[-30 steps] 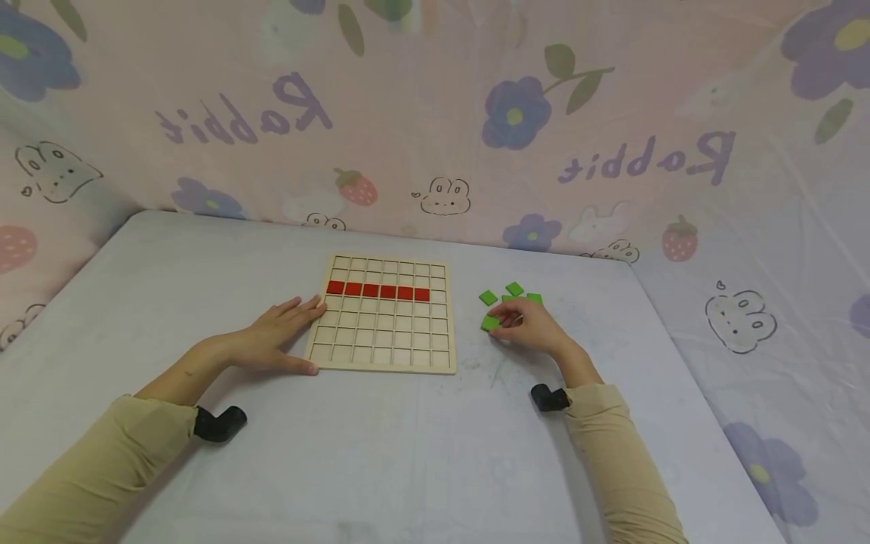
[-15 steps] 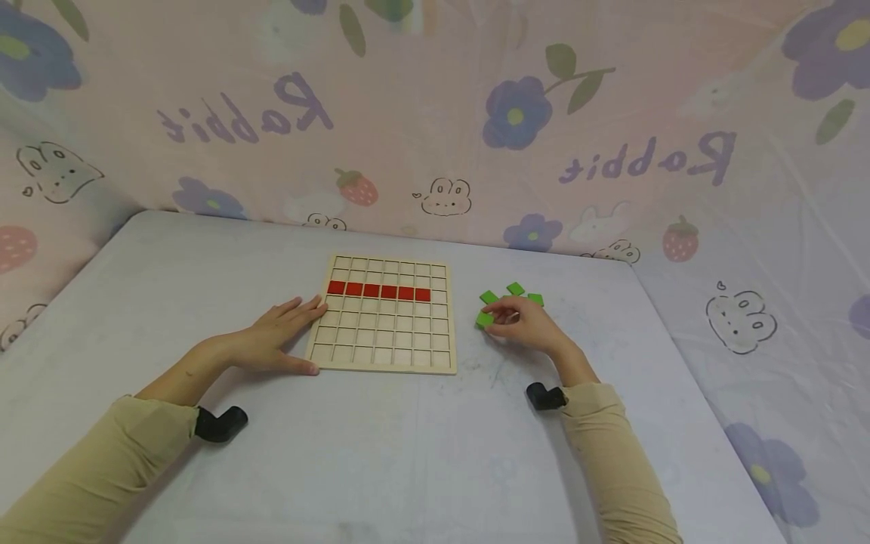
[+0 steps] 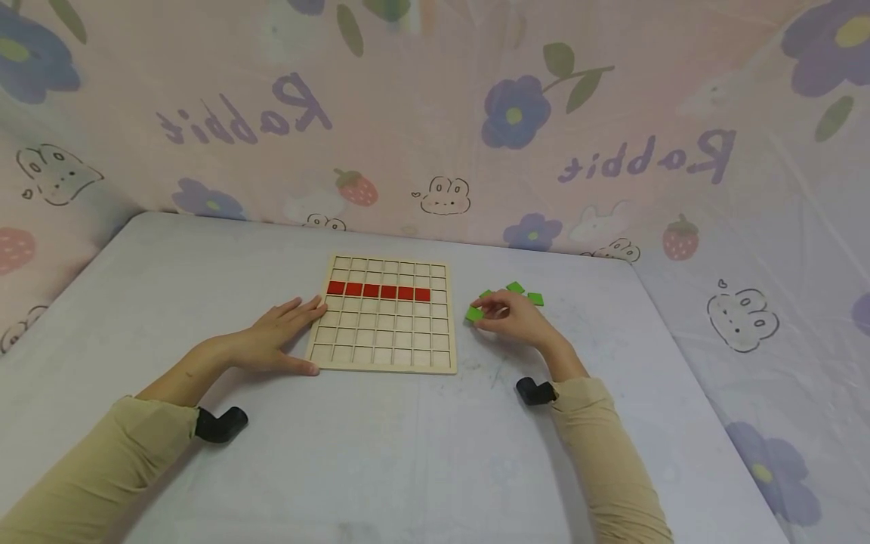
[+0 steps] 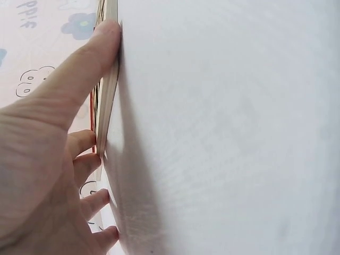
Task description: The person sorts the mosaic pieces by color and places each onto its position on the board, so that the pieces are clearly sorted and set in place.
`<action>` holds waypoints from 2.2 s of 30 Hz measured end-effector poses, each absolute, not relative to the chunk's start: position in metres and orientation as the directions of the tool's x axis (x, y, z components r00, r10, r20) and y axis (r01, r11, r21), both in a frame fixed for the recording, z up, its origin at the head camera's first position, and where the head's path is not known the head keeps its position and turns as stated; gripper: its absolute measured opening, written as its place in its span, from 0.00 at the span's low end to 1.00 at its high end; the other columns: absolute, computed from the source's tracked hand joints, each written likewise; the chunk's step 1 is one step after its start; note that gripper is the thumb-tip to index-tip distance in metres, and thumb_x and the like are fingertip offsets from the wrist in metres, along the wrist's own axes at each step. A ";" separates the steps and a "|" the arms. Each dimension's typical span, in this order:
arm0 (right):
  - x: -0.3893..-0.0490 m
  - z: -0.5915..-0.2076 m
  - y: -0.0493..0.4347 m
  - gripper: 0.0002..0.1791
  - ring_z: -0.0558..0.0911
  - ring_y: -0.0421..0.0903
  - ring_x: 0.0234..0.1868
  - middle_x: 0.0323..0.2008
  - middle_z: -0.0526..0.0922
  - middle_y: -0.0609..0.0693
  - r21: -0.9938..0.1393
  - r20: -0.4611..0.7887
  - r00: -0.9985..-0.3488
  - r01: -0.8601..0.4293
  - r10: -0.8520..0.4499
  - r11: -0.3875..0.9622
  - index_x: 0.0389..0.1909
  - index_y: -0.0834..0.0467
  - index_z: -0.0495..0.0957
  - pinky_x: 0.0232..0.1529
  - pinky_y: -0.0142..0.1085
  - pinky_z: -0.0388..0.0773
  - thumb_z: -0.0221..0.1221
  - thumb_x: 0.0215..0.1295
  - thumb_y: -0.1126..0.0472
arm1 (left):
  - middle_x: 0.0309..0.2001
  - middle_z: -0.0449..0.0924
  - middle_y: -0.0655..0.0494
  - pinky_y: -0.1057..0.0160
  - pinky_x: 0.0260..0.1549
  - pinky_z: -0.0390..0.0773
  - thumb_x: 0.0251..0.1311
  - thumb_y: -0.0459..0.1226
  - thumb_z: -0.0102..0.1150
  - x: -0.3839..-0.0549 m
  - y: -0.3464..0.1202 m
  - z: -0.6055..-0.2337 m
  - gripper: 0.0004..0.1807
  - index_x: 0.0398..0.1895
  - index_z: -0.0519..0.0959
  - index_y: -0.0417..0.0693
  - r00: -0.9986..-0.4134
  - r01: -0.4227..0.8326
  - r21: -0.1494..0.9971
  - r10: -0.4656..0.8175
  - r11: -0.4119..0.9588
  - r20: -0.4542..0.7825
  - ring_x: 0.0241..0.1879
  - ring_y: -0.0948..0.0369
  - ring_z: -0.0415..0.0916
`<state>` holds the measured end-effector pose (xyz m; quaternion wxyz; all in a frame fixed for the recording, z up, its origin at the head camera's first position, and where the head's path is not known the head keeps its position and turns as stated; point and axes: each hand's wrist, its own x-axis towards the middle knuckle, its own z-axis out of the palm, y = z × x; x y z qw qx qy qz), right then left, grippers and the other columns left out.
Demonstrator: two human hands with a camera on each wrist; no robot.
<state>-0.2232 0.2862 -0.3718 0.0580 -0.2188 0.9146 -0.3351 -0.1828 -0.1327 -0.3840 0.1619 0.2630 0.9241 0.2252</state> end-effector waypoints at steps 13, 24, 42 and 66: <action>-0.218 -0.347 0.258 0.17 0.78 0.56 0.41 0.39 0.81 0.64 -0.681 0.030 -0.880 -0.365 -0.474 0.635 0.49 0.71 0.78 0.43 0.38 0.78 0.64 0.57 0.72 | 0.77 0.38 0.41 0.34 0.68 0.35 0.52 0.57 0.66 -0.184 -0.133 -0.386 0.57 0.75 0.46 0.40 -0.809 0.416 0.493 0.559 0.764 -0.182 0.74 0.37 0.32; -0.220 -0.345 0.246 0.18 0.78 0.58 0.43 0.41 0.80 0.64 -0.653 0.027 -0.872 -0.385 -0.488 0.652 0.50 0.71 0.78 0.44 0.43 0.77 0.64 0.58 0.71 | 0.77 0.38 0.41 0.35 0.69 0.35 0.52 0.57 0.65 -0.183 -0.133 -0.386 0.57 0.76 0.46 0.41 -0.808 0.416 0.497 0.560 0.762 -0.182 0.74 0.37 0.31; -0.247 -0.373 0.248 0.19 0.79 0.50 0.44 0.42 0.82 0.56 -0.677 0.038 -0.866 -0.389 -0.498 0.624 0.49 0.61 0.81 0.47 0.44 0.77 0.68 0.56 0.62 | 0.77 0.38 0.42 0.36 0.69 0.34 0.52 0.57 0.66 -0.184 -0.134 -0.385 0.56 0.76 0.46 0.41 -0.809 0.413 0.492 0.557 0.766 -0.187 0.74 0.37 0.31; -0.251 -0.365 0.214 0.19 0.79 0.48 0.42 0.39 0.81 0.54 -0.675 0.031 -0.848 -0.408 -0.529 0.614 0.50 0.61 0.80 0.47 0.41 0.78 0.67 0.57 0.63 | 0.77 0.38 0.41 0.34 0.68 0.35 0.53 0.56 0.65 -0.181 -0.133 -0.381 0.56 0.75 0.46 0.40 -0.808 0.412 0.503 0.560 0.760 -0.183 0.74 0.37 0.32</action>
